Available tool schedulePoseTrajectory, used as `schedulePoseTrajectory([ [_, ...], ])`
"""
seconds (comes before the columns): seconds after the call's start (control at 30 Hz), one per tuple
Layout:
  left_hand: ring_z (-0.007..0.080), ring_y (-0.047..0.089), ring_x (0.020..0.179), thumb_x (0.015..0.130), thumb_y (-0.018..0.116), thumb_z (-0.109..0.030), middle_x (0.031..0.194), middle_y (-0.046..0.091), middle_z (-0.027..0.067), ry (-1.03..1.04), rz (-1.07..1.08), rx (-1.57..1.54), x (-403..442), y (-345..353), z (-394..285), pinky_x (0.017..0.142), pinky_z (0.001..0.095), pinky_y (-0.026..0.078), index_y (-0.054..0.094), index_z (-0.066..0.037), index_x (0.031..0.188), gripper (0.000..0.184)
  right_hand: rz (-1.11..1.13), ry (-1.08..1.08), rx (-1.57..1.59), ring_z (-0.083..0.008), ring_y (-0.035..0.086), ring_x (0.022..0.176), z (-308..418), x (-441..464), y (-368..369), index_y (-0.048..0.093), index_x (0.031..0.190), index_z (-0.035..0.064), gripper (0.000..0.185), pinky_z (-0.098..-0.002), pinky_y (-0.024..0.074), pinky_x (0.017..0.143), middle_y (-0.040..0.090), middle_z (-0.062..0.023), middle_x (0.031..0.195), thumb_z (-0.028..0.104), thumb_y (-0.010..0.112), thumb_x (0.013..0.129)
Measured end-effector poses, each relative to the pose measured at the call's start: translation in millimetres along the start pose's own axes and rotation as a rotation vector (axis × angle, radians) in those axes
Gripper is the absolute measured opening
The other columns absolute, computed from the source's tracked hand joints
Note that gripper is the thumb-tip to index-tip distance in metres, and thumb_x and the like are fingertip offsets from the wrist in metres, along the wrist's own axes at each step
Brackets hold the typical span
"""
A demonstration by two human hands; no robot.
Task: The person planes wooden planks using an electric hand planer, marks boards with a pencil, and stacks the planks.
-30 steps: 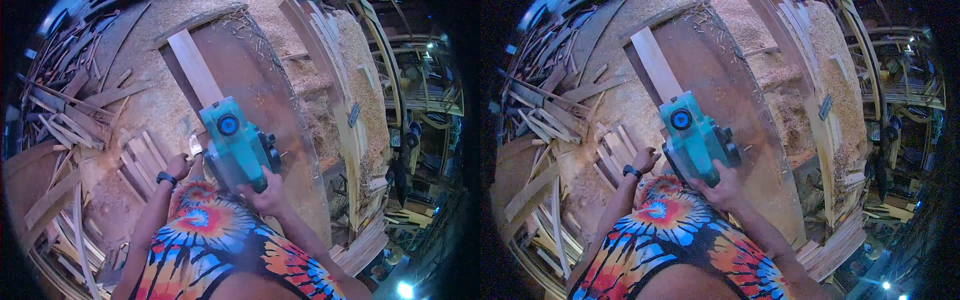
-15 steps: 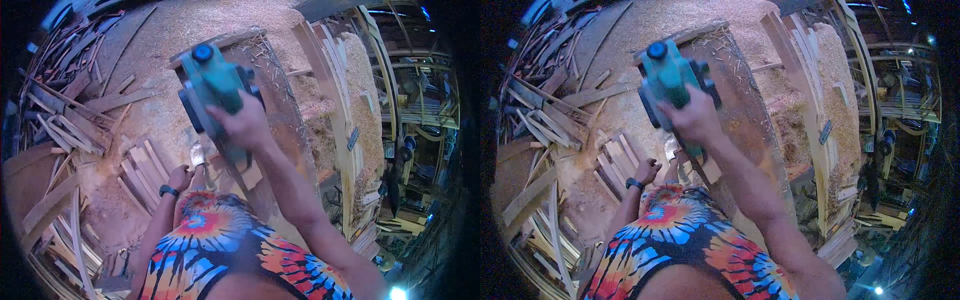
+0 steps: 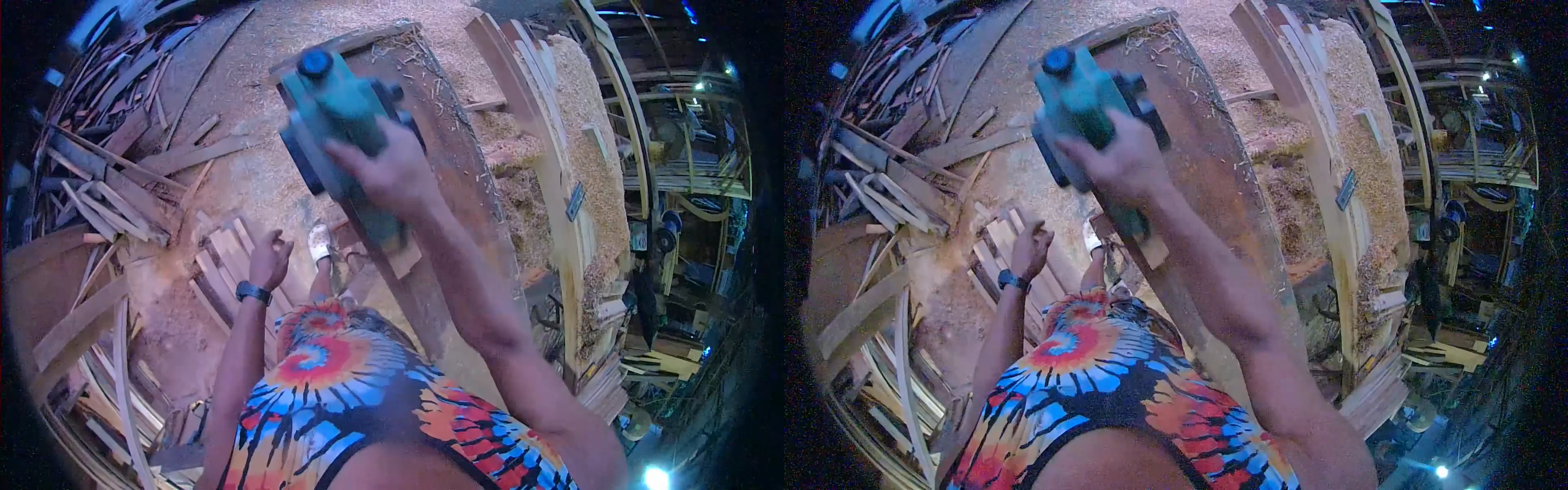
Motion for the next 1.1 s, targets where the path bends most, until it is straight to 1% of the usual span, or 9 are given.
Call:
schedulePoseTrajectory([
  [0.13, 0.0363, 0.063, 0.109, 0.089, 0.063, -0.012, 0.121, 0.063, 0.0230, 0.137, -0.139, -0.140, -2.6, -5.6, -57.1, 0.094, 0.0437, 0.050, 0.057, 0.001, 0.129, 0.043, 0.027, 0.162, -0.038, -0.0313, 0.071, 0.092, -15.1, -138.7, -26.1, 0.062, 0.116, -0.0001, 0.051, -0.0410, 0.0542, 0.081, 0.071, -0.0193, 0.100, 0.038, 0.077, 0.085],
  [0.23, 0.0357, 0.060, 0.115, 0.088, 0.053, 0.000, 0.132, 0.059, 0.0198, 0.588, -0.386, 0.094, 5.4, -12.6, -105.1, 0.102, 0.0453, 0.045, 0.050, -0.001, 0.139, 0.051, 0.087, 0.354, -0.152, -0.0328, 0.071, 0.091, -32.0, -239.4, -42.0, 0.061, 0.112, -0.0004, 0.052, -0.0423, 0.0537, 0.079, 0.071, -0.0197, 0.097, 0.040, 0.078, 0.084],
  [0.3, 0.0342, 0.046, 0.134, 0.082, 0.048, 0.007, 0.146, 0.047, 0.0204, 0.706, -0.338, 0.205, 13.4, -18.8, -147.7, 0.112, 0.0441, 0.035, 0.043, -0.002, 0.145, 0.064, 0.018, 0.360, -0.089, -0.0339, 0.070, 0.090, -45.1, -292.8, -50.1, 0.062, 0.109, -0.0002, 0.054, -0.0441, 0.0534, 0.079, 0.070, -0.0199, 0.095, 0.043, 0.080, 0.082],
  [0.4, 0.0400, 0.041, 0.138, 0.081, 0.047, 0.002, 0.153, 0.043, 0.0120, 0.804, -0.363, 0.507, 44.7, -15.0, -172.9, 0.113, 0.0503, 0.034, 0.041, -0.011, 0.149, 0.069, 0.040, 0.468, -0.123, -0.0352, 0.070, 0.090, -56.4, -344.0, -59.7, 0.063, 0.109, -0.0004, 0.056, -0.0447, 0.0533, 0.079, 0.071, -0.0199, 0.096, 0.044, 0.081, 0.080],
  [0.53, 0.0398, 0.030, 0.146, 0.081, 0.048, -0.002, 0.161, 0.032, 0.0014, 0.656, -0.366, 0.750, 74.5, -18.1, -175.9, 0.114, 0.0595, 0.028, 0.037, -0.019, 0.152, 0.074, 0.052, 0.518, -0.205, -0.0258, 0.069, 0.083, -64.4, -355.2, -63.8, 0.064, 0.111, 0.0019, 0.047, -0.0394, 0.0530, 0.076, 0.070, -0.0136, 0.091, 0.032, 0.083, 0.080],
  [0.73, 0.0393, 0.026, 0.147, 0.080, 0.050, -0.003, 0.163, 0.029, -0.0023, 0.590, -0.325, 0.808, 80.1, -18.5, -173.2, 0.115, 0.0618, 0.026, 0.035, -0.024, 0.154, 0.079, 0.002, 0.414, -0.147, -0.0295, 0.071, 0.082, -42.1, -321.0, -61.5, 0.064, 0.107, 0.0011, 0.050, -0.0386, 0.0531, 0.073, 0.071, -0.0166, 0.091, 0.038, 0.082, 0.080],
  [0.83, 0.0388, 0.025, 0.148, 0.079, 0.052, -0.003, 0.163, 0.028, -0.0029, 0.573, -0.293, 0.803, 78.2, -19.8, -174.4, 0.115, 0.0624, 0.025, 0.034, -0.025, 0.154, 0.080, 0.066, 0.436, -0.331, -0.0319, 0.070, 0.088, -49.8, -314.7, -58.0, 0.063, 0.108, -0.0002, 0.046, -0.0437, 0.0527, 0.080, 0.070, -0.0202, 0.098, 0.035, 0.079, 0.083],
  [0.93, 0.0392, 0.023, 0.149, 0.075, 0.048, 0.005, 0.165, 0.022, -0.0044, 0.569, -0.285, 0.783, 80.2, -18.3, -171.3, 0.115, 0.0637, 0.025, 0.029, -0.026, 0.156, 0.089, 0.063, 0.467, -0.071, -0.0340, 0.070, 0.087, -40.5, -288.5, -55.5, 0.064, 0.106, 0.0003, 0.043, -0.0437, 0.0534, 0.079, 0.070, -0.0201, 0.095, 0.035, 0.078, 0.084],
  [1.1, 0.0360, 0.026, 0.149, 0.075, 0.046, 0.007, 0.162, 0.029, -0.0027, 0.660, -0.204, 0.660, 93.3, -28.0, -162.9, 0.116, 0.0626, 0.023, 0.032, -0.028, 0.155, 0.089, 0.023, 0.342, -0.155, -0.0361, 0.072, 0.085, -31.5, -246.7, -50.1, 0.064, 0.104, -0.0001, 0.044, -0.0428, 0.0550, 0.073, 0.070, -0.0207, 0.087, 0.036, 0.079, 0.084],
])
Point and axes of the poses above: each hand's wrist, its own x-axis towards the middle knuckle, its own y-axis out of the palm, z = x × y, the point moved 5 cm from there along x, towards the middle knuckle
